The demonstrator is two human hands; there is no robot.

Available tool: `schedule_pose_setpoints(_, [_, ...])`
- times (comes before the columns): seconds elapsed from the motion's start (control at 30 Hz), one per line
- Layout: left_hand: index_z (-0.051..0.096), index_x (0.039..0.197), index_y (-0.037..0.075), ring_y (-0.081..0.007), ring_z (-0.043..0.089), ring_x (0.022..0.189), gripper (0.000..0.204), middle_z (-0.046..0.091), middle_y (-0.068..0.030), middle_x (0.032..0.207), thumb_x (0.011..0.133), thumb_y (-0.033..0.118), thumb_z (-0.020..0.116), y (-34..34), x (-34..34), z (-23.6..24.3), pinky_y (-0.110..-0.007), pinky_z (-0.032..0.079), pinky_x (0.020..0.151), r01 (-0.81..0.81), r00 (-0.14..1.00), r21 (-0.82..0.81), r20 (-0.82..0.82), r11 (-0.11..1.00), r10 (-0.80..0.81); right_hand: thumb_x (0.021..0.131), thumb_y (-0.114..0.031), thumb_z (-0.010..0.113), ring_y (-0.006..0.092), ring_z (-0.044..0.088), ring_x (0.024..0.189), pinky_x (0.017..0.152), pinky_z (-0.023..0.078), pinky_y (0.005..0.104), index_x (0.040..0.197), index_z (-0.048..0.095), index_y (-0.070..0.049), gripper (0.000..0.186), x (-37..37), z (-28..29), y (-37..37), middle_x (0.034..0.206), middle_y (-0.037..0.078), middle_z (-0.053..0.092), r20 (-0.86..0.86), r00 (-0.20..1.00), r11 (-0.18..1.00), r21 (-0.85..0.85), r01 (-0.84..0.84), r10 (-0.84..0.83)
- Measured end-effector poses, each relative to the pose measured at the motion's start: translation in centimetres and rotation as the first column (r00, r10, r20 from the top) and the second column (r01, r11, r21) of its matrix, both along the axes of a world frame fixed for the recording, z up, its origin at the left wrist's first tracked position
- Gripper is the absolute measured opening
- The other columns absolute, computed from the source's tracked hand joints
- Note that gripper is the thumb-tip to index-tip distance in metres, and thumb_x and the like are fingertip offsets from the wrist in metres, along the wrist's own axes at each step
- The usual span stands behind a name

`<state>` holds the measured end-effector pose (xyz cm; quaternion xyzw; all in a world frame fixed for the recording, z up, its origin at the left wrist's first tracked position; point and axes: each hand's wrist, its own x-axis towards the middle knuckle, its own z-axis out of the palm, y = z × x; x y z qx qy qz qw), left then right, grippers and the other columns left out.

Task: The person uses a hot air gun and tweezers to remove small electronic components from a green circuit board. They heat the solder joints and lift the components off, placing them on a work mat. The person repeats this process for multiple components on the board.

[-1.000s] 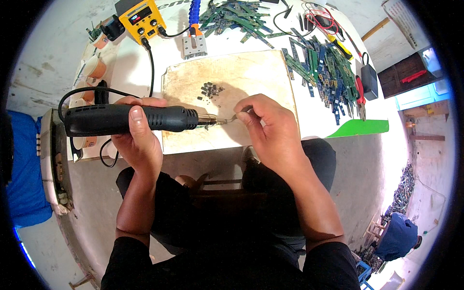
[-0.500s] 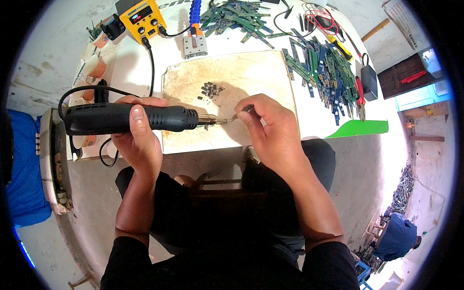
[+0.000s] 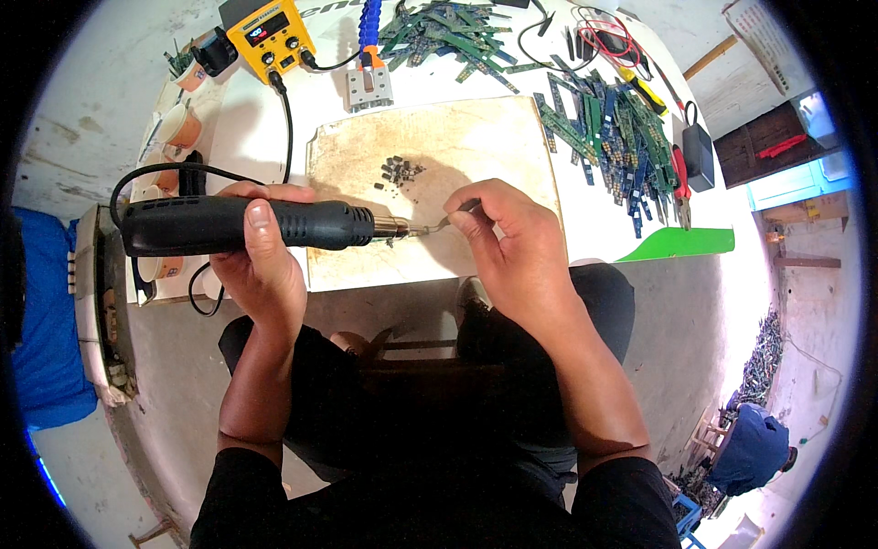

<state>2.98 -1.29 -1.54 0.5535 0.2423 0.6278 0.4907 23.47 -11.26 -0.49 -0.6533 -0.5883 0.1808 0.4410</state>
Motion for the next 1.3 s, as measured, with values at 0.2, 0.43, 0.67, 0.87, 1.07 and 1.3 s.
schedule_pose_setpoints(0.2, [0.048, 0.108, 0.001, -0.0171, 0.065, 0.082, 0.021, 0.069, -0.0170, 0.087, 0.094, 0.011, 0.061, -0.1, 0.1, -0.1, -0.030, 0.050, 0.083, -0.003, 1.000, -0.018, 0.011, 1.000, 0.003, 0.089, 0.002, 0.064, 0.0196, 0.065, 0.077, 0.067, 0.050, 0.0294, 0.096, 0.063, -0.003, 0.009, 0.1, -0.2, 0.1, 0.088, 0.011, 0.067, 0.007, 1.000, 1.000, 0.020, -0.006, 0.006])
schedule_pose_setpoints(0.43, [0.048, 0.108, 0.001, -0.0170, 0.065, 0.082, 0.020, 0.069, -0.0173, 0.087, 0.094, 0.010, 0.060, 0.0, 0.1, 0.0, -0.030, 0.050, 0.083, 0.011, 1.000, -0.001, 0.013, 1.000, -0.011, 0.089, 0.001, 0.064, 0.0195, 0.064, 0.076, 0.067, 0.049, 0.0287, 0.096, 0.063, -0.003, 0.008, 0.2, -0.2, 0.1, 0.087, 0.012, 0.066, 0.010, 1.000, 1.000, 0.023, -0.003, 0.003])
schedule_pose_setpoints(0.67, [0.048, 0.106, 0.001, -0.0159, 0.064, 0.081, 0.017, 0.069, -0.0163, 0.087, 0.095, 0.009, 0.058, 0.0, 0.0, 0.1, -0.030, 0.050, 0.082, -0.002, 1.000, 0.005, -0.013, 1.000, 0.002, 0.089, 0.000, 0.064, 0.0195, 0.064, 0.075, 0.066, 0.049, 0.0291, 0.097, 0.064, -0.003, 0.008, 0.2, -0.2, 0.1, 0.087, 0.011, 0.066, 0.004, 1.000, 1.000, 0.026, -0.006, 0.006])
schedule_pose_setpoints(0.87, [0.049, 0.106, 0.001, -0.0161, 0.065, 0.080, 0.016, 0.069, -0.0165, 0.086, 0.095, 0.010, 0.058, 0.0, -0.2, 0.1, -0.030, 0.052, 0.082, 0.001, 1.000, -0.002, -0.007, 1.000, -0.001, 0.090, 0.000, 0.064, 0.0185, 0.064, 0.075, 0.066, 0.049, 0.0285, 0.096, 0.063, -0.003, 0.007, 0.1, 0.0, 0.0, 0.086, 0.011, 0.066, 0.007, 1.000, 1.000, 0.002, 0.003, -0.003])
schedule_pose_setpoints(1.07, [0.049, 0.107, 0.001, -0.0155, 0.065, 0.079, 0.020, 0.069, -0.0161, 0.084, 0.097, 0.016, 0.057, 0.1, -0.6, 0.7, -0.028, 0.051, 0.081, -0.101, 0.993, 0.009, -0.056, 0.995, 0.101, 0.090, 0.001, 0.063, 0.0164, 0.059, 0.071, 0.067, 0.048, 0.0277, 0.097, 0.063, -0.002, 0.008, 0.0, -0.2, 0.4, 0.084, 0.009, 0.064, -0.095, 0.995, 0.999, 0.047, 0.019, -0.015])
schedule_pose_setpoints(1.3, [0.051, 0.102, 0.003, -0.0163, 0.066, 0.078, 0.026, 0.069, -0.0160, 0.083, 0.098, 0.029, 0.054, 1.3, -1.8, 1.1, -0.027, 0.053, 0.074, -0.216, 0.974, 0.033, -0.063, 0.976, 0.218, 0.089, 0.000, 0.064, 0.0149, 0.058, 0.070, 0.066, 0.047, 0.0275, 0.096, 0.064, -0.002, 0.007, 0.1, 0.1, 4.1, 0.080, 0.009, 0.063, -0.059, 0.997, 0.994, 0.099, 0.051, -0.046])
